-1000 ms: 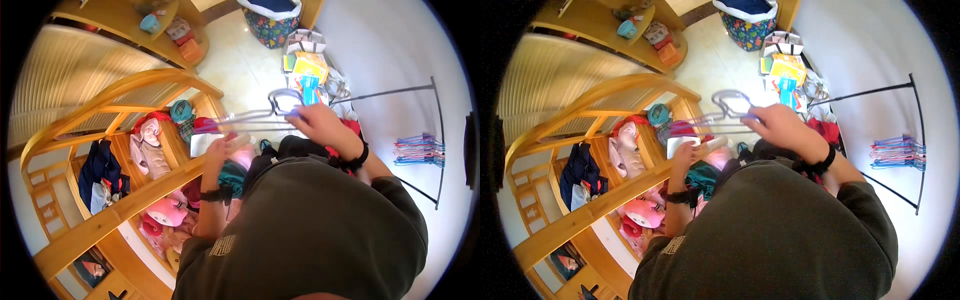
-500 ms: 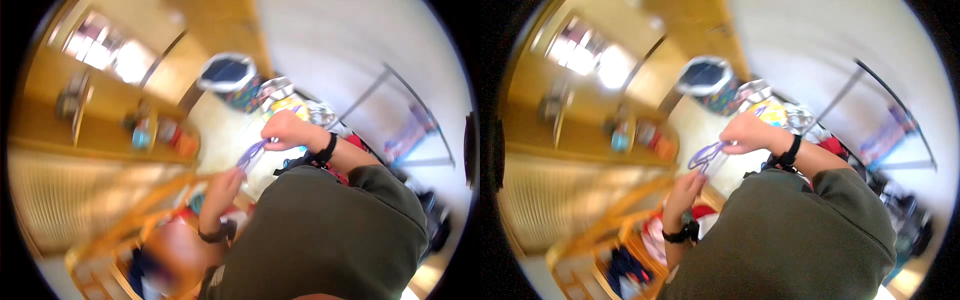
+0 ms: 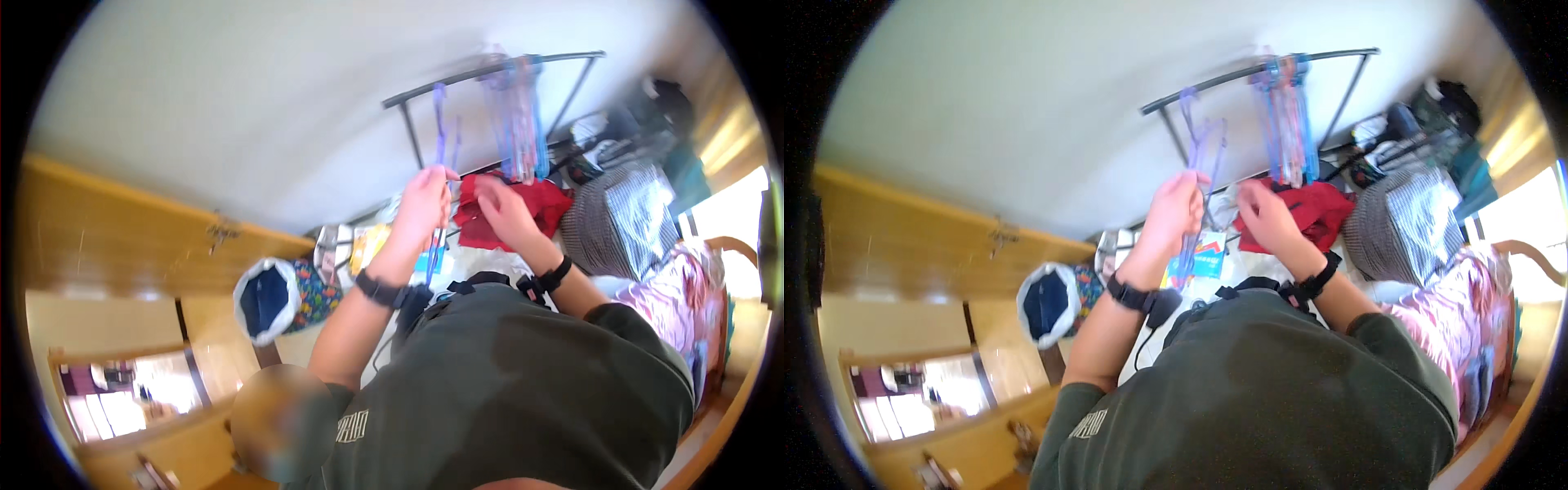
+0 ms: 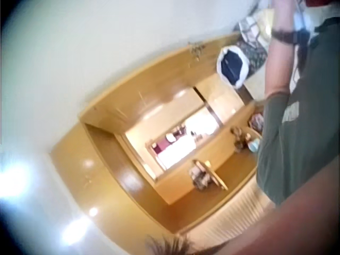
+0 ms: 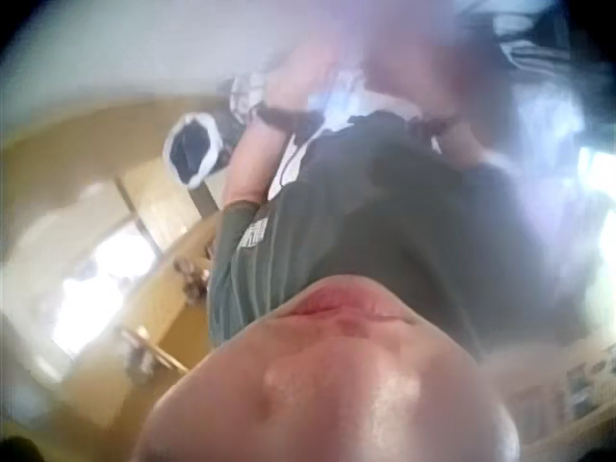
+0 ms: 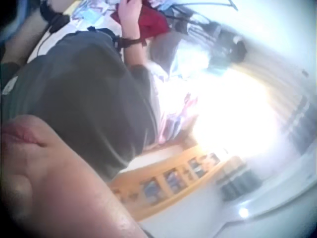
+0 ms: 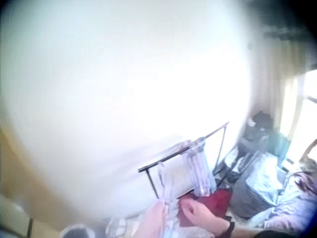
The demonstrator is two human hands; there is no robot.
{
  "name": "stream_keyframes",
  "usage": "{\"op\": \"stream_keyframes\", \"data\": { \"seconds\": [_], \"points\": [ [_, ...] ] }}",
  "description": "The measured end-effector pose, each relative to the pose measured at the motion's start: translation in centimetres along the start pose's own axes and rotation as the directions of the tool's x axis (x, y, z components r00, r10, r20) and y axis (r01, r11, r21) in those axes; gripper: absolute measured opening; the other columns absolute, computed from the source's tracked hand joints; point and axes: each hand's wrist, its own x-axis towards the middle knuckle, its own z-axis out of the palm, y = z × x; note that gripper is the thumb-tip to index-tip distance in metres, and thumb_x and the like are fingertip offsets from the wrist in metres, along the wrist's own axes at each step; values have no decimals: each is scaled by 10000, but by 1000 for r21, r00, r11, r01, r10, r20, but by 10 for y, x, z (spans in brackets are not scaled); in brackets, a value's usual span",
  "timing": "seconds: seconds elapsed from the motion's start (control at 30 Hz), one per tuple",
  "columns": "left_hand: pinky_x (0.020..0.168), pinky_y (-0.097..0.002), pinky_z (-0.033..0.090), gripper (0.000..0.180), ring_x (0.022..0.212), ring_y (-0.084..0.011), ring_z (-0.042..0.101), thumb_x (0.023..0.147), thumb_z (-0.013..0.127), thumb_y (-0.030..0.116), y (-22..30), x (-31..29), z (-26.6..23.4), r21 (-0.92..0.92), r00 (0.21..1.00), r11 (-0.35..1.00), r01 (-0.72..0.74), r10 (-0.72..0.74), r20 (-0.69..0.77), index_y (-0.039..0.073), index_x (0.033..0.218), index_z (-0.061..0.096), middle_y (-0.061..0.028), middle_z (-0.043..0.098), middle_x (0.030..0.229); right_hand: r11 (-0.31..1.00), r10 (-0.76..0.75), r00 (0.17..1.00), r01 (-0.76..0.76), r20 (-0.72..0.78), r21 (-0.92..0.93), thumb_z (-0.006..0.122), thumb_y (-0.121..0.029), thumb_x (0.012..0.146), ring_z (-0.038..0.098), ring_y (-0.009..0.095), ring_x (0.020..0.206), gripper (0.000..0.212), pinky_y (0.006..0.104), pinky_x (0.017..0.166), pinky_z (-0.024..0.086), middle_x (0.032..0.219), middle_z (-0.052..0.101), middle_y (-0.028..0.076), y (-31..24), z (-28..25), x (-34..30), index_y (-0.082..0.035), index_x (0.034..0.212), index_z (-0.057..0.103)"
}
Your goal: Organizing clothes, hangers, and personal items in a bedroom with a bunk bed.
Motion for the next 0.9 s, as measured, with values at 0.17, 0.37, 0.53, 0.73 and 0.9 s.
{"op": "stream_keyframes", "data": {
  "seconds": [0.17,0.37,0.53,0.73,0.9],
  "points": [
    [433,-247,293,288,497,-78,389,1096,452,322,-11,108,23,-29,992,995,-92,95,89,73,1094,596,37,424,647,917,103,981,-29,167,-398,579,-240,998,693,401,1005,290,452,880,549,1085,726,213,14,-34,-106,-32,1162,698],
    [567,-385,594,337,652,-253,651,1075,433,319,-56,149,37,-286,992,952,105,-78,103,47,1216,573,-157,656,857,733,476,837,-548,-271,-403,592,-250,988,709,383,945,295,446,838,553,1015,732,224,28,-45,-256,-35,1146,718],
    [784,-457,616,368,890,-326,705,1079,426,306,-89,152,40,-305,983,952,31,27,184,37,1323,485,-211,680,1089,470,726,488,-867,-485,-168,621,-192,984,714,317,964,276,397,874,550,1045,741,200,-2,-10,-370,0,1165,703],
    [1129,-440,417,572,1327,-331,521,1106,433,296,-133,124,-15,219,946,933,-286,238,220,-30,1556,298,-229,432,1531,303,862,139,-912,-487,276,598,-275,984,717,283,910,338,389,848,559,1043,753,175,22,43,-483,7,1138,705],
    [1164,-423,386,518,1432,-369,428,1116,380,169,-160,67,-25,459,868,737,-496,422,261,-86,1554,277,-293,363,1571,180,941,-164,-498,-296,848,573,-264,987,697,180,753,252,323,637,546,924,712,65,87,83,-568,-45,1054,678]
  ]
}}
